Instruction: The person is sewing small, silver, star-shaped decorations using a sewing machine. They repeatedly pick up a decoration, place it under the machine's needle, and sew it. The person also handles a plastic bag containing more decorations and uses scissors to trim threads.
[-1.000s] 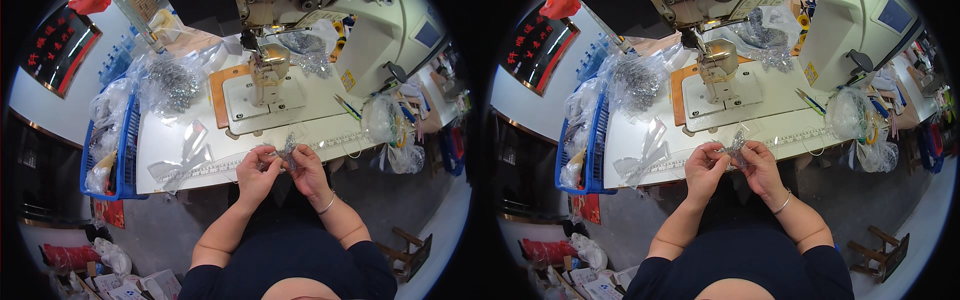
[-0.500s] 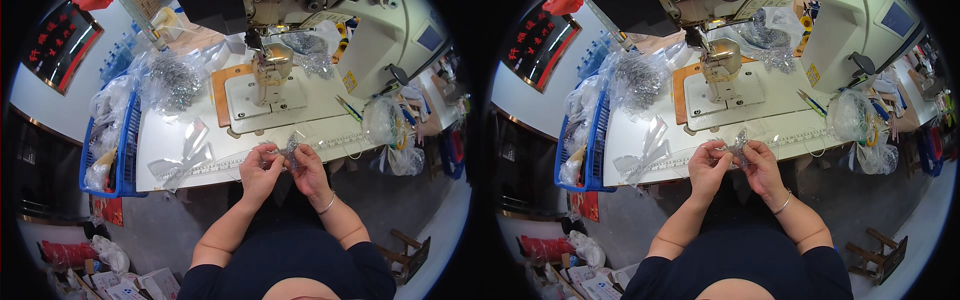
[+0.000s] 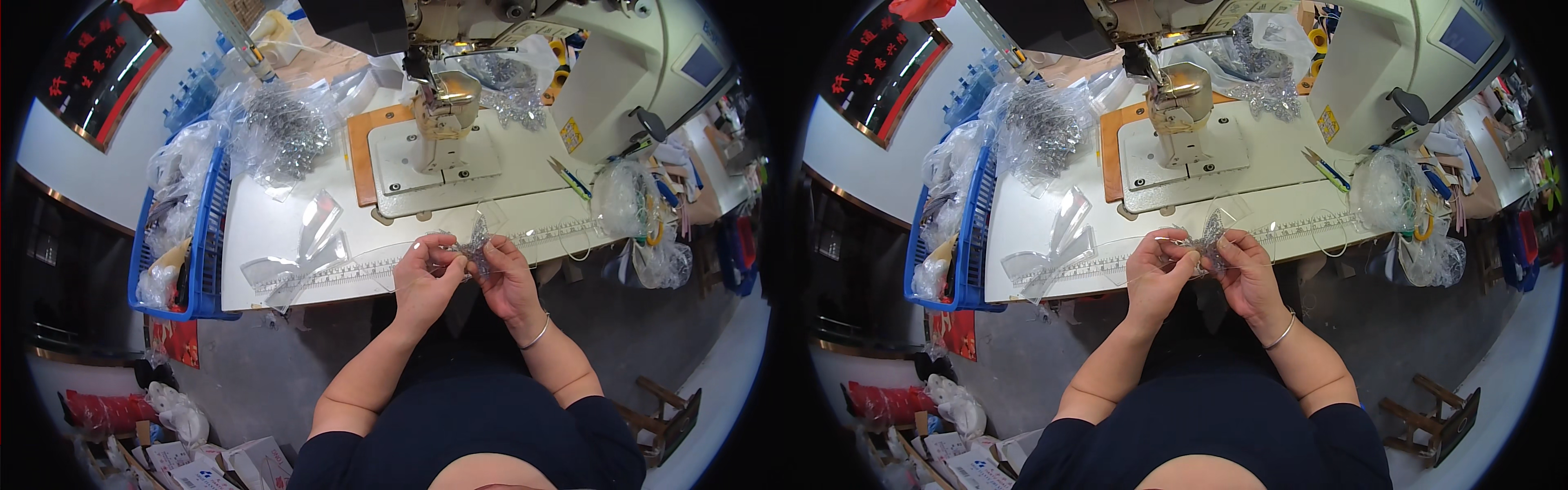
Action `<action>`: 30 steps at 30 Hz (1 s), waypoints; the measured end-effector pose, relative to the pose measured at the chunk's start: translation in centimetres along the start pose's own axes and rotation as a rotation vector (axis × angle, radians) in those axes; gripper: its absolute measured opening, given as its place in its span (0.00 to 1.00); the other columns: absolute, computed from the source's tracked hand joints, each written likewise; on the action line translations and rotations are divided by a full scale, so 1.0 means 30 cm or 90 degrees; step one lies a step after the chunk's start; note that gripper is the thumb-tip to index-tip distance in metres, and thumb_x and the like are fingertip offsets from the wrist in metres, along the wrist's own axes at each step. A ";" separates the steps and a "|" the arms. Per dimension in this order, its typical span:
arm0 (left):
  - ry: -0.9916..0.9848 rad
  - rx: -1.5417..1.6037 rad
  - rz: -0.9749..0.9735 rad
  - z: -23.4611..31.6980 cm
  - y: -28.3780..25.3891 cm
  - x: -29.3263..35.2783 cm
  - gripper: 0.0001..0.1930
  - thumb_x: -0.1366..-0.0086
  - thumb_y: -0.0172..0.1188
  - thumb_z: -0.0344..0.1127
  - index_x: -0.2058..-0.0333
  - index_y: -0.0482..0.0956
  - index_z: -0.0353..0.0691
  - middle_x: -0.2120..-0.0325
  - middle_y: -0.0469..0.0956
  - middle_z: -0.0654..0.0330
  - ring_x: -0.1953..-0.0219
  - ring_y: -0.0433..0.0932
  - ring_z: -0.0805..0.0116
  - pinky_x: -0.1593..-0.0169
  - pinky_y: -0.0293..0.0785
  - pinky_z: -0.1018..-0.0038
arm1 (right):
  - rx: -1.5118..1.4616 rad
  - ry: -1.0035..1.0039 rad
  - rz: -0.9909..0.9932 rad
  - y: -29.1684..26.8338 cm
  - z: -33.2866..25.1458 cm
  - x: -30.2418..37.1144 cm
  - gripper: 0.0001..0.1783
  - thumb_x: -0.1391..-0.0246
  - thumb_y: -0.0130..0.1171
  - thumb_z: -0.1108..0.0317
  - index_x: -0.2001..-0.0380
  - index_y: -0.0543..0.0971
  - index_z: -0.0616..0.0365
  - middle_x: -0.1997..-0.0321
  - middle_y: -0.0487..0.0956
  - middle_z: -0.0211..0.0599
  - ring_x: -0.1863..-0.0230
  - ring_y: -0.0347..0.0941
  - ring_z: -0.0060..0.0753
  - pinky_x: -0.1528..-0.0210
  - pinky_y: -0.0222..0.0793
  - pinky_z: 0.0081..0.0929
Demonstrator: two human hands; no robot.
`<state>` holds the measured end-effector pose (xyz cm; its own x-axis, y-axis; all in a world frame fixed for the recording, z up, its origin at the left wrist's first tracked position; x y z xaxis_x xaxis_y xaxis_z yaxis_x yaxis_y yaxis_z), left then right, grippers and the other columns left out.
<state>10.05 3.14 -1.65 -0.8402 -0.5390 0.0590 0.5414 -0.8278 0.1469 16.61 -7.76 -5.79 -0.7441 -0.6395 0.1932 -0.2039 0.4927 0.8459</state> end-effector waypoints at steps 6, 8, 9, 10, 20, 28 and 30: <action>-0.011 -0.013 -0.008 -0.001 0.001 -0.005 0.15 0.47 0.60 0.22 0.60 0.71 0.33 0.74 0.76 0.61 0.72 0.75 0.78 0.66 0.73 0.83 | 0.015 0.002 -0.013 -0.007 -0.003 0.000 0.06 0.46 0.55 0.74 0.64 0.71 0.57 0.67 0.77 0.34 0.66 0.77 0.29 0.62 0.77 0.25; -0.012 -0.016 -0.008 -0.002 0.001 -0.005 0.15 0.47 0.60 0.22 0.60 0.70 0.34 0.74 0.76 0.61 0.72 0.75 0.78 0.66 0.72 0.84 | 0.035 -0.003 -0.017 -0.006 -0.004 0.000 0.05 0.46 0.54 0.72 0.65 0.72 0.55 0.65 0.77 0.32 0.64 0.76 0.27 0.61 0.77 0.26; -0.012 -0.015 -0.008 -0.002 0.003 -0.007 0.15 0.47 0.60 0.22 0.60 0.70 0.34 0.74 0.76 0.62 0.72 0.75 0.78 0.67 0.72 0.84 | 0.038 -0.004 -0.015 -0.007 -0.003 0.000 0.05 0.46 0.54 0.72 0.65 0.72 0.55 0.65 0.77 0.32 0.64 0.76 0.27 0.61 0.76 0.26; -0.011 -0.014 -0.008 -0.004 0.005 -0.008 0.15 0.47 0.60 0.22 0.60 0.70 0.35 0.74 0.75 0.62 0.72 0.75 0.79 0.67 0.72 0.84 | 0.041 -0.005 -0.013 -0.009 -0.004 0.000 0.05 0.46 0.54 0.72 0.65 0.72 0.55 0.65 0.77 0.31 0.64 0.76 0.27 0.61 0.76 0.26; 0.022 -0.048 -0.012 0.018 0.006 -0.013 0.20 0.48 0.60 0.22 0.57 0.65 0.37 0.73 0.73 0.61 0.72 0.74 0.78 0.68 0.72 0.83 | 0.079 -0.034 -0.033 0.011 -0.025 0.002 0.05 0.45 0.53 0.73 0.65 0.72 0.55 0.65 0.77 0.33 0.64 0.76 0.30 0.61 0.76 0.26; 0.014 -0.095 -0.017 0.024 0.011 -0.023 0.20 0.49 0.62 0.23 0.58 0.65 0.37 0.74 0.72 0.62 0.73 0.72 0.79 0.68 0.71 0.84 | 0.048 -0.027 -0.014 -0.001 -0.031 -0.004 0.06 0.47 0.54 0.75 0.64 0.71 0.58 0.66 0.76 0.35 0.65 0.76 0.30 0.61 0.76 0.28; 0.020 -0.107 -0.016 0.021 0.011 -0.024 0.22 0.50 0.63 0.24 0.57 0.64 0.37 0.73 0.72 0.61 0.72 0.72 0.78 0.67 0.71 0.83 | 0.043 -0.028 -0.015 -0.002 -0.031 -0.003 0.06 0.47 0.54 0.75 0.64 0.72 0.58 0.66 0.76 0.35 0.65 0.76 0.30 0.61 0.76 0.28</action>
Point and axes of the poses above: each hand's wrist, its own x-axis away from the middle knuckle, its own y-axis out of the palm, z = x × y, the point moved 10 cm from there along -x, towards the middle knuckle
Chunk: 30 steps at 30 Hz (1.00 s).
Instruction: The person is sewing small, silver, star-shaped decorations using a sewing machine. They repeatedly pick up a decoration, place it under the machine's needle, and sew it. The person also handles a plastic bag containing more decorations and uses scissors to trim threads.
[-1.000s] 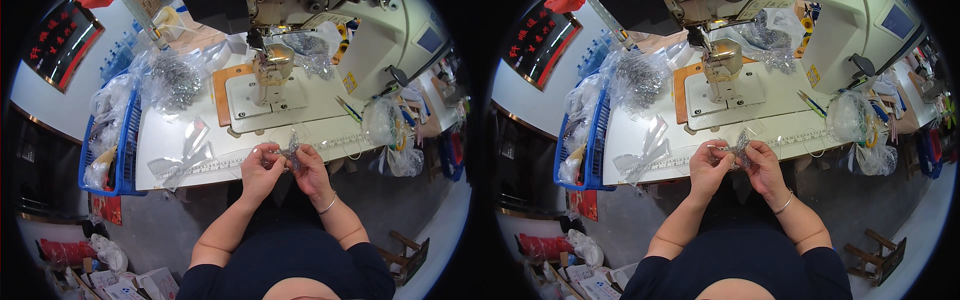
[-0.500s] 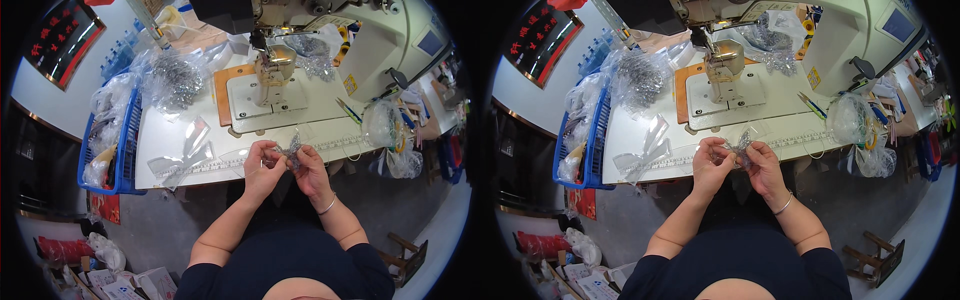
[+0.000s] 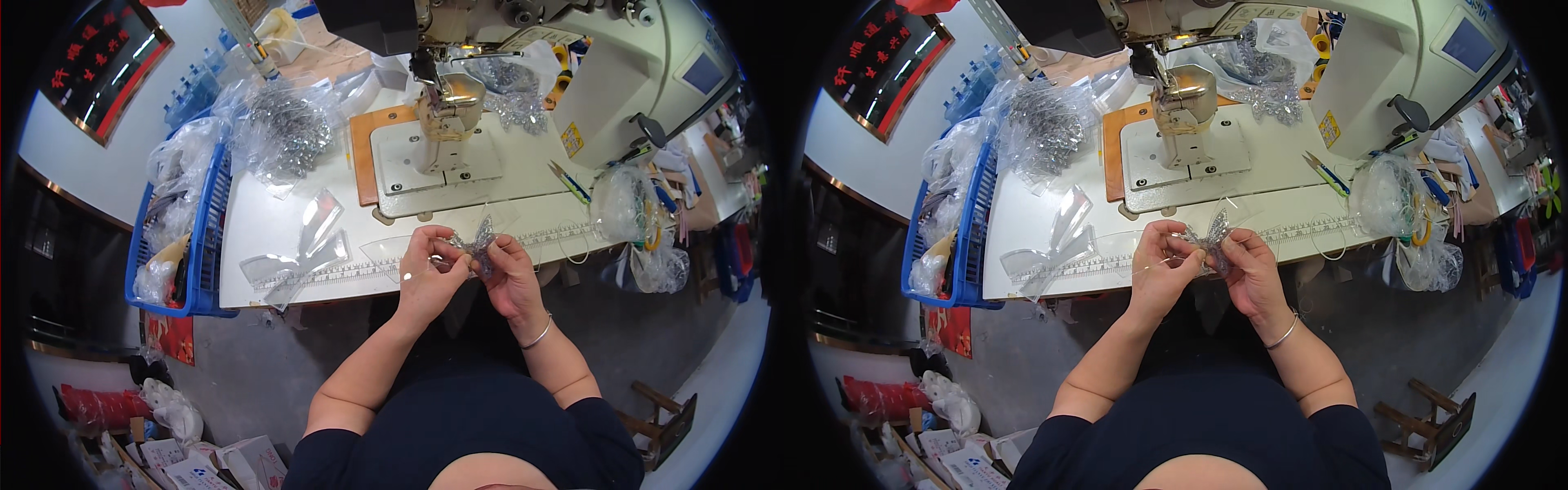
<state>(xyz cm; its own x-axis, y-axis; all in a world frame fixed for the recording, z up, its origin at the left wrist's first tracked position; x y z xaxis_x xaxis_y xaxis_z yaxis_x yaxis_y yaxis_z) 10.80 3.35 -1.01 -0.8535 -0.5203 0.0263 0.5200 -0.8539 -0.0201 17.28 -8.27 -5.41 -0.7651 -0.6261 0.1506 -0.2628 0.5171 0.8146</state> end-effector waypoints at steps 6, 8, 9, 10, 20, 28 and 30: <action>0.045 -0.022 0.053 0.019 -0.025 0.002 0.33 0.51 0.64 0.24 0.47 0.57 0.36 0.70 0.72 0.59 0.68 0.73 0.76 0.66 0.74 0.80 | -0.005 -0.001 0.001 -0.010 0.000 0.003 0.06 0.46 0.54 0.75 0.64 0.72 0.57 0.65 0.76 0.34 0.63 0.75 0.29 0.60 0.76 0.28; 0.020 0.027 0.025 -0.007 -0.016 -0.005 0.37 0.51 0.63 0.24 0.44 0.54 0.34 0.69 0.72 0.58 0.67 0.74 0.74 0.66 0.75 0.79 | -0.004 -0.002 -0.011 -0.012 0.002 0.001 0.06 0.46 0.55 0.74 0.64 0.72 0.57 0.65 0.76 0.33 0.63 0.75 0.28 0.60 0.77 0.27; -0.011 0.084 -0.012 -0.030 -0.004 -0.010 0.37 0.51 0.63 0.24 0.43 0.53 0.33 0.68 0.73 0.58 0.66 0.74 0.74 0.65 0.75 0.78 | -0.002 0.003 -0.017 -0.007 0.001 0.003 0.06 0.46 0.55 0.74 0.64 0.72 0.57 0.65 0.76 0.33 0.62 0.75 0.28 0.60 0.76 0.27; -0.043 0.141 -0.051 -0.043 0.012 -0.012 0.38 0.51 0.63 0.24 0.42 0.52 0.32 0.67 0.73 0.57 0.66 0.74 0.73 0.65 0.75 0.78 | 0.000 0.007 -0.020 -0.003 -0.001 0.005 0.06 0.46 0.55 0.74 0.64 0.72 0.57 0.64 0.76 0.33 0.62 0.75 0.28 0.60 0.76 0.27; -0.090 0.136 -0.069 -0.039 0.003 -0.012 0.22 0.50 0.62 0.23 0.55 0.68 0.29 0.71 0.74 0.59 0.71 0.73 0.78 0.68 0.71 0.83 | 0.078 0.065 -0.047 0.038 -0.017 0.012 0.09 0.42 0.51 0.65 0.62 0.72 0.58 0.62 0.76 0.35 0.59 0.74 0.29 0.57 0.74 0.30; -0.069 0.052 -0.034 -0.045 -0.041 -0.014 0.13 0.50 0.62 0.26 0.65 0.73 0.31 0.74 0.75 0.61 0.74 0.74 0.78 0.69 0.72 0.82 | 0.015 0.037 -0.242 0.135 -0.050 0.063 0.39 0.41 0.32 0.38 0.44 0.63 0.65 0.53 0.74 0.41 0.47 0.67 0.36 0.44 0.63 0.42; -0.085 0.099 -0.033 -0.089 -0.039 -0.012 0.13 0.50 0.62 0.27 0.65 0.73 0.32 0.74 0.76 0.60 0.73 0.74 0.78 0.68 0.73 0.82 | 0.131 -0.023 -0.132 0.089 -0.044 0.052 0.25 0.43 0.51 0.57 0.49 0.68 0.64 0.57 0.76 0.38 0.53 0.72 0.31 0.51 0.69 0.32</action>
Point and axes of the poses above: each hand's wrist, its own x-axis away from the middle knuckle, its own y-axis out of the palm, z = x × y, the point moved 10 cm from there along -x, towards the middle knuckle
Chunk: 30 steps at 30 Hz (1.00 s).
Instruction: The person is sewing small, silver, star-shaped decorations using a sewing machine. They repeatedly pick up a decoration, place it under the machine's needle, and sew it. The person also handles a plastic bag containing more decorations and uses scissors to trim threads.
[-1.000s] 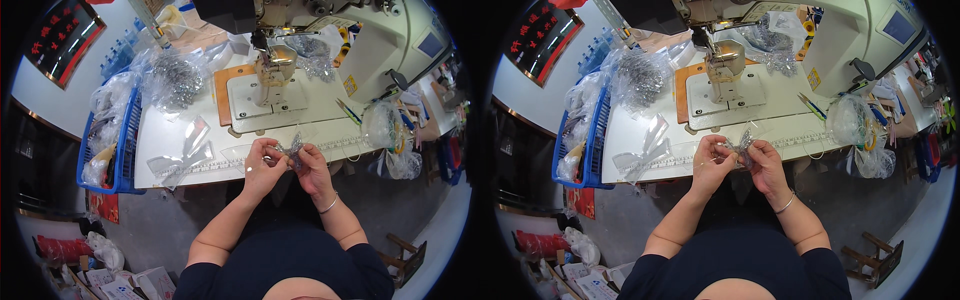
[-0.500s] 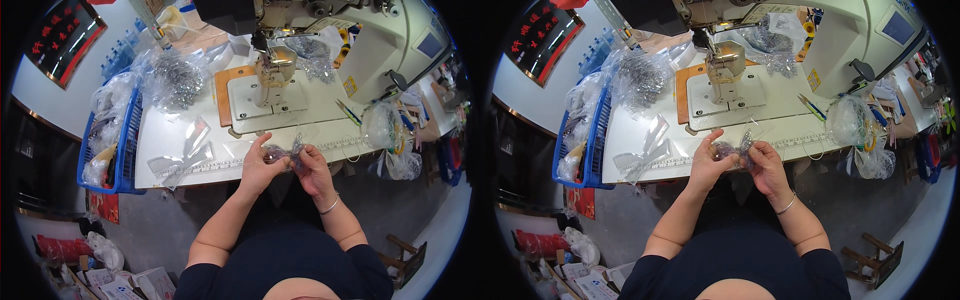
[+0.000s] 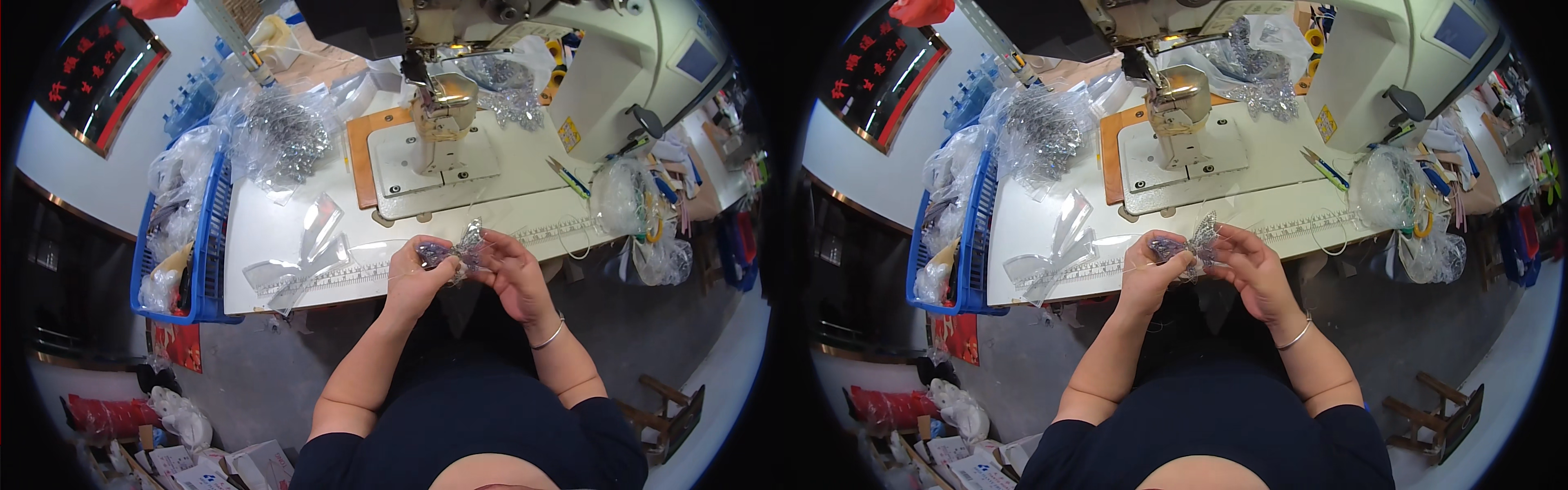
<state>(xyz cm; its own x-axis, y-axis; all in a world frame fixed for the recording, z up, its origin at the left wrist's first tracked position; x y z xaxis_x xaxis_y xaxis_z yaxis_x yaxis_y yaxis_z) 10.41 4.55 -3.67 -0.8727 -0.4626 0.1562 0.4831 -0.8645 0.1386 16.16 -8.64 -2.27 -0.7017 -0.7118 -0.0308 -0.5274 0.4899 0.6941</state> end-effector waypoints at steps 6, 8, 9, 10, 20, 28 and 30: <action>-0.012 0.154 -0.039 -0.002 0.022 0.022 0.11 0.48 0.59 0.22 0.65 0.71 0.33 0.72 0.76 0.58 0.71 0.77 0.72 0.64 0.75 0.78 | 0.089 -0.043 0.141 -0.069 0.032 -0.013 0.14 0.51 0.58 0.79 0.58 0.73 0.64 0.64 0.78 0.36 0.64 0.75 0.23 0.62 0.74 0.19; -0.010 0.198 -0.043 0.001 0.027 0.028 0.10 0.47 0.57 0.20 0.65 0.70 0.34 0.73 0.76 0.56 0.71 0.78 0.69 0.64 0.76 0.76 | 0.058 -0.022 0.137 -0.072 0.049 -0.012 0.13 0.50 0.57 0.80 0.59 0.73 0.63 0.64 0.78 0.37 0.63 0.75 0.23 0.60 0.73 0.19; -0.008 0.199 -0.046 -0.004 0.023 0.028 0.10 0.47 0.57 0.20 0.65 0.70 0.34 0.73 0.76 0.56 0.71 0.78 0.69 0.64 0.76 0.76 | 0.043 -0.016 0.133 -0.072 0.055 -0.012 0.13 0.50 0.57 0.80 0.59 0.73 0.63 0.64 0.78 0.36 0.63 0.75 0.23 0.59 0.73 0.19; -0.005 0.200 -0.050 -0.013 0.017 0.027 0.10 0.47 0.57 0.20 0.65 0.70 0.34 0.73 0.76 0.57 0.71 0.78 0.69 0.64 0.76 0.76 | 0.028 -0.010 0.127 -0.070 0.060 -0.011 0.13 0.50 0.57 0.80 0.59 0.73 0.63 0.64 0.78 0.36 0.63 0.75 0.23 0.59 0.73 0.19; -0.032 0.184 -0.051 -0.033 0.000 0.036 0.10 0.46 0.57 0.21 0.64 0.70 0.33 0.71 0.77 0.55 0.70 0.78 0.67 0.63 0.76 0.74 | 0.043 0.019 0.150 -0.056 0.066 -0.002 0.13 0.50 0.58 0.79 0.59 0.73 0.64 0.65 0.78 0.36 0.64 0.75 0.21 0.60 0.73 0.18; -0.056 0.266 -0.091 -0.043 0.003 0.041 0.10 0.45 0.56 0.20 0.62 0.70 0.32 0.69 0.77 0.53 0.68 0.79 0.63 0.61 0.77 0.71 | 0.098 -0.019 0.146 -0.035 0.037 -0.004 0.14 0.52 0.59 0.79 0.59 0.73 0.66 0.66 0.78 0.36 0.65 0.75 0.21 0.60 0.73 0.17; -0.057 0.259 -0.086 -0.045 0.002 0.041 0.11 0.45 0.57 0.21 0.62 0.71 0.32 0.70 0.77 0.53 0.68 0.79 0.65 0.61 0.76 0.73 | 0.121 -0.034 0.149 -0.029 0.027 -0.001 0.14 0.52 0.60 0.80 0.60 0.73 0.66 0.66 0.78 0.36 0.65 0.75 0.21 0.60 0.72 0.17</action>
Point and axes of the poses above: each hand's wrist, its own x-axis away from the middle knuckle, its own y-axis out of the palm, z = x × y, the point moved 10 cm from there along -x, towards the middle knuckle
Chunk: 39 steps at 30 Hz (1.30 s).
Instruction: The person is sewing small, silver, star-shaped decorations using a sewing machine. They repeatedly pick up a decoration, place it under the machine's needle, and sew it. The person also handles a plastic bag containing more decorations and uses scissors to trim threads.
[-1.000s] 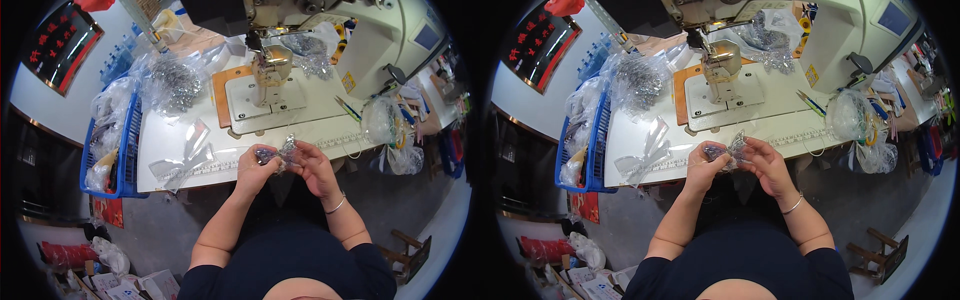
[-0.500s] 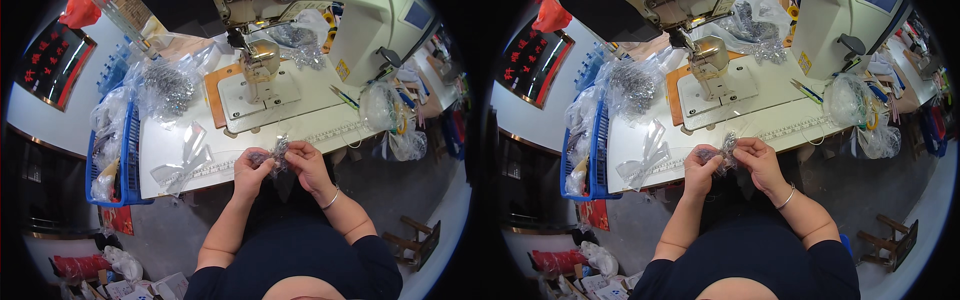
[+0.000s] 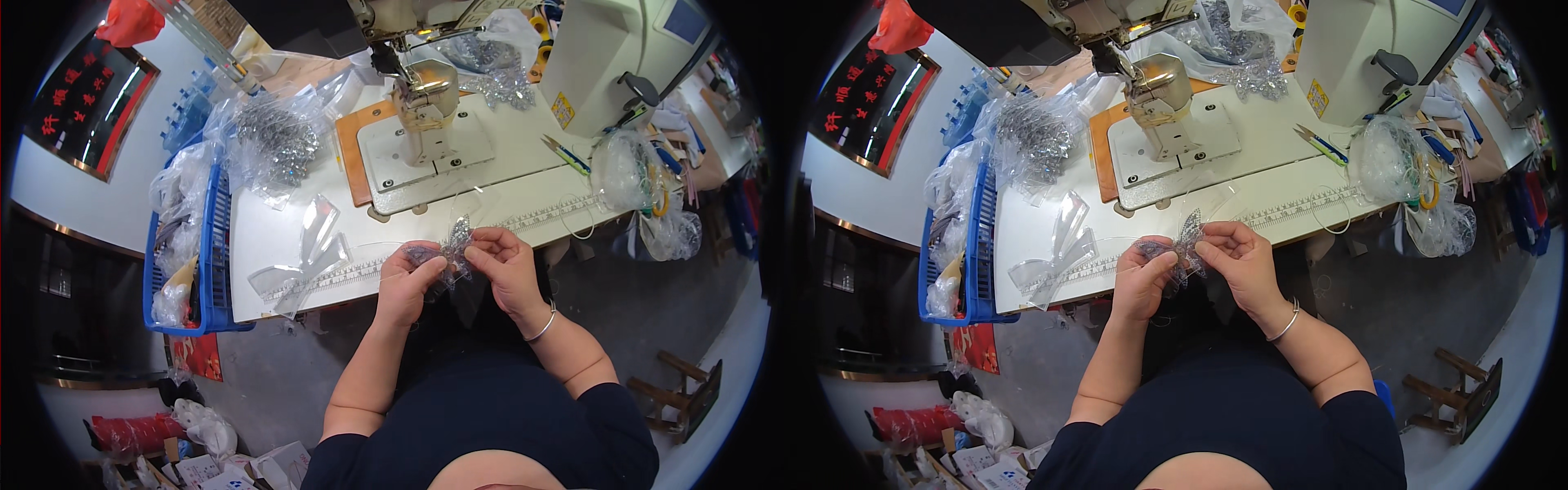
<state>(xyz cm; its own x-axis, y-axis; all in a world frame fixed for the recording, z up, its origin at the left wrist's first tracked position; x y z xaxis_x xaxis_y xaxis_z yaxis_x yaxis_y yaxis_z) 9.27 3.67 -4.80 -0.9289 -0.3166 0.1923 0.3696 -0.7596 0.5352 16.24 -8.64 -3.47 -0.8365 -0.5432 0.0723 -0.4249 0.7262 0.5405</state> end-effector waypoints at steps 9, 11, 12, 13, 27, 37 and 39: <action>0.046 -0.046 0.026 0.006 0.000 -0.002 0.11 0.46 0.59 0.21 0.62 0.71 0.33 0.70 0.77 0.57 0.69 0.78 0.71 0.62 0.75 0.77 | 0.051 -0.040 0.014 -0.013 0.001 0.007 0.15 0.53 0.60 0.80 0.60 0.73 0.65 0.65 0.77 0.35 0.64 0.73 0.20 0.58 0.71 0.17; 0.058 -0.051 0.027 0.009 0.003 -0.006 0.11 0.46 0.58 0.21 0.63 0.71 0.33 0.70 0.76 0.58 0.69 0.77 0.72 0.62 0.74 0.78 | 0.052 -0.041 0.011 -0.008 -0.004 0.005 0.15 0.53 0.60 0.80 0.60 0.73 0.65 0.65 0.77 0.35 0.64 0.73 0.20 0.58 0.71 0.17; 0.053 -0.037 0.024 0.009 0.008 -0.004 0.11 0.46 0.59 0.21 0.63 0.71 0.34 0.70 0.76 0.58 0.69 0.77 0.72 0.62 0.74 0.78 | 0.054 -0.041 0.010 -0.003 -0.008 0.006 0.15 0.53 0.60 0.80 0.60 0.73 0.65 0.65 0.77 0.34 0.64 0.73 0.20 0.58 0.71 0.17; 0.049 -0.024 0.018 0.011 0.018 -0.002 0.11 0.46 0.59 0.21 0.63 0.71 0.34 0.70 0.76 0.59 0.69 0.77 0.73 0.62 0.74 0.79 | 0.056 -0.044 0.010 0.000 -0.015 0.005 0.15 0.53 0.60 0.80 0.60 0.73 0.65 0.65 0.77 0.34 0.64 0.73 0.20 0.58 0.71 0.17; 0.171 0.000 0.094 0.086 0.006 -0.021 0.11 0.47 0.58 0.19 0.64 0.70 0.34 0.71 0.75 0.58 0.71 0.77 0.69 0.65 0.74 0.77 | -0.352 0.134 -0.303 0.125 -0.091 -0.029 0.39 0.47 0.54 0.48 0.42 0.59 0.67 0.44 0.68 0.41 0.44 0.64 0.32 0.43 0.59 0.28; 0.159 -0.155 0.105 0.116 0.051 -0.007 0.11 0.47 0.61 0.23 0.64 0.72 0.32 0.72 0.76 0.60 0.71 0.76 0.76 0.66 0.72 0.81 | 0.229 -0.242 -0.038 0.063 -0.103 -0.031 0.14 0.55 0.63 0.79 0.62 0.75 0.64 0.64 0.73 0.32 0.65 0.73 0.22 0.60 0.70 0.18; 0.159 -0.158 0.117 0.115 0.043 0.000 0.11 0.47 0.61 0.23 0.64 0.72 0.32 0.72 0.76 0.60 0.72 0.75 0.76 0.66 0.72 0.82 | 0.357 -0.347 -0.012 0.081 -0.143 0.000 0.14 0.55 0.62 0.79 0.62 0.76 0.64 0.66 0.73 0.32 0.65 0.73 0.23 0.61 0.70 0.18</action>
<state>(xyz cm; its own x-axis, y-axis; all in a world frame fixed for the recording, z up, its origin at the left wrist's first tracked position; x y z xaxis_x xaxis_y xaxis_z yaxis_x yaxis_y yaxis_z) 9.68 4.65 -1.25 -0.8233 -0.5660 0.0436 0.5526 -0.7816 0.2894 16.70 -8.67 1.44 -0.8176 -0.3795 -0.4330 -0.4308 0.9022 0.0226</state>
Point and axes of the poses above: each hand's wrist, its own x-axis away from the middle knuckle, its own y-axis out of the palm, z = x × y, the point moved 10 cm from there along -x, towards the middle knuckle
